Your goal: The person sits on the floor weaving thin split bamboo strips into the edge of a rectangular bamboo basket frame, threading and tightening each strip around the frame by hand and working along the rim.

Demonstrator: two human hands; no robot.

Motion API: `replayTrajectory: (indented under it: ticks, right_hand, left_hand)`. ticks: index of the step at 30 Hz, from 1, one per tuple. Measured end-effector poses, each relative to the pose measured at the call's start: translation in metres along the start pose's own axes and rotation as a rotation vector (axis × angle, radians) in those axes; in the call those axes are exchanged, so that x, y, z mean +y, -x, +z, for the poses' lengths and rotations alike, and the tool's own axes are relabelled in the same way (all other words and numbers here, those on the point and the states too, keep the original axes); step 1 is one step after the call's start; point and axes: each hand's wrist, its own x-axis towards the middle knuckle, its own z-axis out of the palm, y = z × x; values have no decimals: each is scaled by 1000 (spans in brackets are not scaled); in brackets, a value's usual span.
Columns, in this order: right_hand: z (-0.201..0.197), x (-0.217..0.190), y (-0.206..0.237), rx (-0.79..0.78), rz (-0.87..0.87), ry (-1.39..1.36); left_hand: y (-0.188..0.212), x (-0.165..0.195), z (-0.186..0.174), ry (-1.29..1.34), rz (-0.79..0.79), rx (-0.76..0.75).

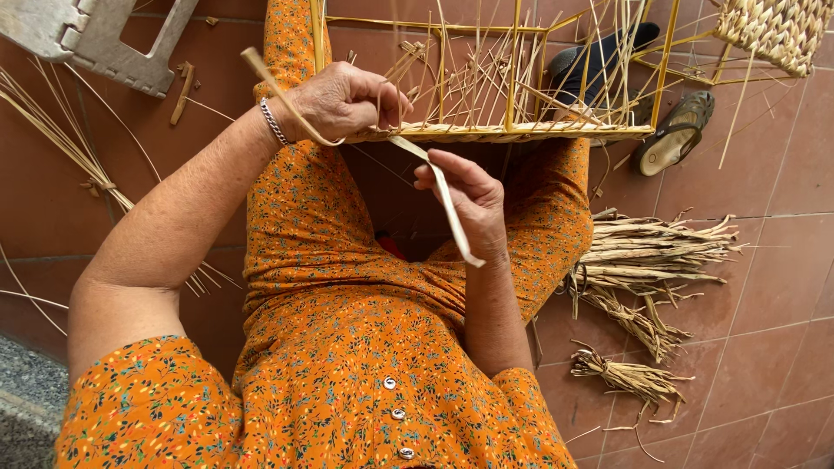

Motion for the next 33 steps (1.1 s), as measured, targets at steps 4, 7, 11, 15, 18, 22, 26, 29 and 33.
replayTrajectory:
  ticks: [4,7,11,15,18,22,26,29,33]
  right_hand:
    - [14,3,-1,-5,-241,271]
    - [19,2,-3,-70,-347,585]
    - [26,3,-5,-80,-311,661]
    - [30,8,-10,-29,-368,688]
    - [32,14,-20,-21,-387,701]
    - [38,26,-38,121,-266,655]
    - [38,35,-44,124,-233,424]
    - [30,38,-41,194,-235,378]
    - [21,45,-30,242,-220,459]
  left_hand:
    - [-3,-6,2,313,-147,30]
    - [-3,-6,-1,275,-97,18]
    - [-2,-3,-4,328,-81,-10]
    - [-2,7,-1,266,-31,-5]
    - [0,17,0,-106,62,98]
    - [1,23,3,-809,421,326]
    - [-6,15,2,-775,302,219]
    - [-9,8,-3,-553,153,215]
    - [-19,8,-4,67,-146,176]
